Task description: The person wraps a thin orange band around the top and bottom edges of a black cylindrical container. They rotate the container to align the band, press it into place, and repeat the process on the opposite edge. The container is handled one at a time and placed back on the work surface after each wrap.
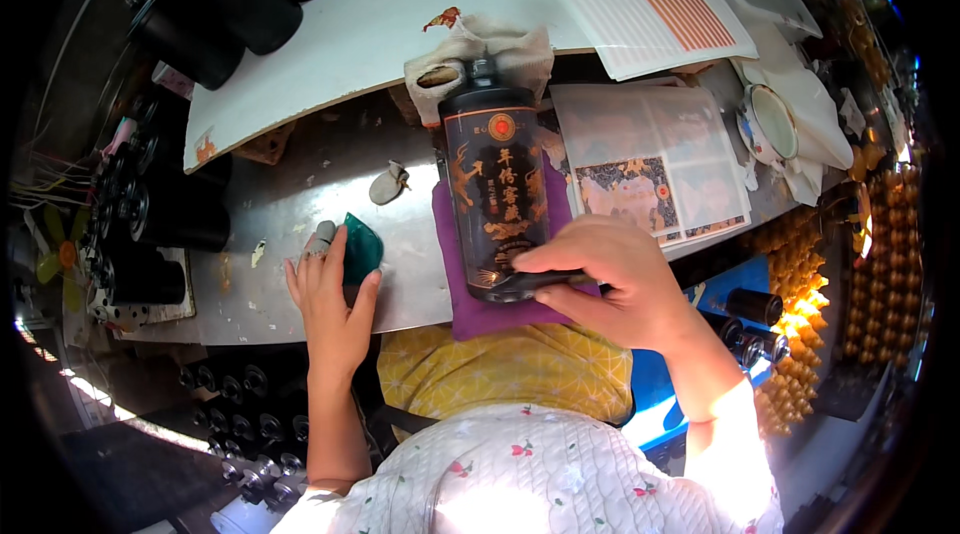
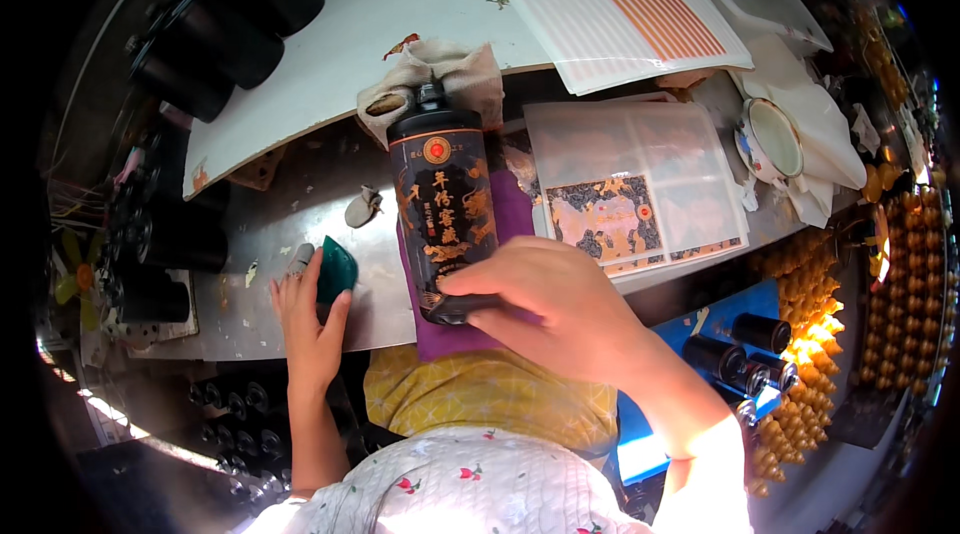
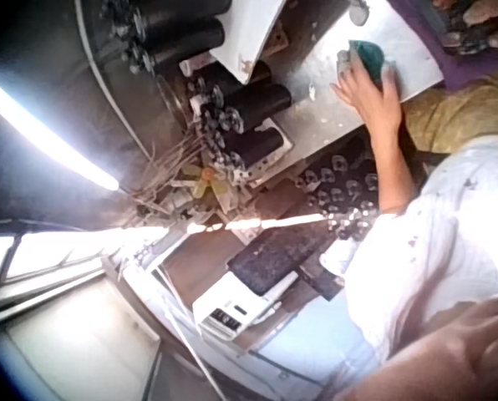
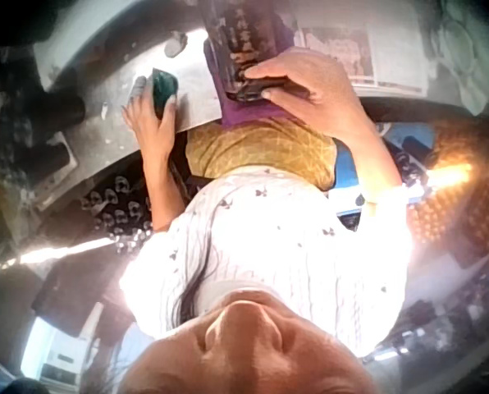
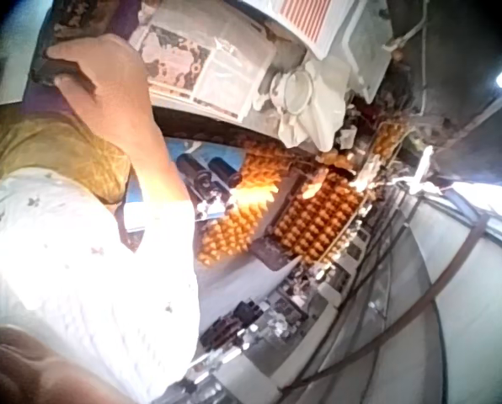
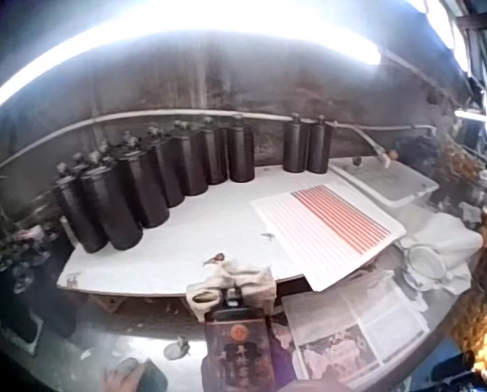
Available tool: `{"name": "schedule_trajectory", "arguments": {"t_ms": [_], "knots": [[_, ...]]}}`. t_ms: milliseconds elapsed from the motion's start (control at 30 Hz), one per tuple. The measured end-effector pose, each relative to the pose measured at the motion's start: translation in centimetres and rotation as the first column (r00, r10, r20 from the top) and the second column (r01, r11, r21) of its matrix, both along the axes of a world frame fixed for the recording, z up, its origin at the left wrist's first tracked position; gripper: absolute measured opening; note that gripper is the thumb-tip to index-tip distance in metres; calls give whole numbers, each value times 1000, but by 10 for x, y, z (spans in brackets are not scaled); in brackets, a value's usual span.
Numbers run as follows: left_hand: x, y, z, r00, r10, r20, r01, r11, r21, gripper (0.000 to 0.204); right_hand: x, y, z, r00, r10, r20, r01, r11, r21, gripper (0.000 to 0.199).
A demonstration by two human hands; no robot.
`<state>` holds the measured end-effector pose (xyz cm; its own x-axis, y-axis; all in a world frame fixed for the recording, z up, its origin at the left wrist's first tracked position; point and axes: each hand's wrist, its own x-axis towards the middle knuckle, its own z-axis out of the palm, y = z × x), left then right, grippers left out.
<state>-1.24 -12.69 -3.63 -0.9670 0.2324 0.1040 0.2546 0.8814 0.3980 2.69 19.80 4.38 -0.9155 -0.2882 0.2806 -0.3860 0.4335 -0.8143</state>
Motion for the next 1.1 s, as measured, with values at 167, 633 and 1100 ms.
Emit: {"name": "schedule_trajectory", "arguments": {"t_ms": [167,633,1100], "knots": [[7,31,16,951,-298,-79,307,941,143,100,-100,-9,5,913,-179,-365,205,978,32,27],[-2,100,-3,890,-411,-196,447,871,204,131,3,-34,-36,935,-348,74,353,882,-313,26],[-2,94,-8,908,-392,-149,415,891,184,131,-1,-38,-72,764,-540,353,631,509,-586,28]]}}
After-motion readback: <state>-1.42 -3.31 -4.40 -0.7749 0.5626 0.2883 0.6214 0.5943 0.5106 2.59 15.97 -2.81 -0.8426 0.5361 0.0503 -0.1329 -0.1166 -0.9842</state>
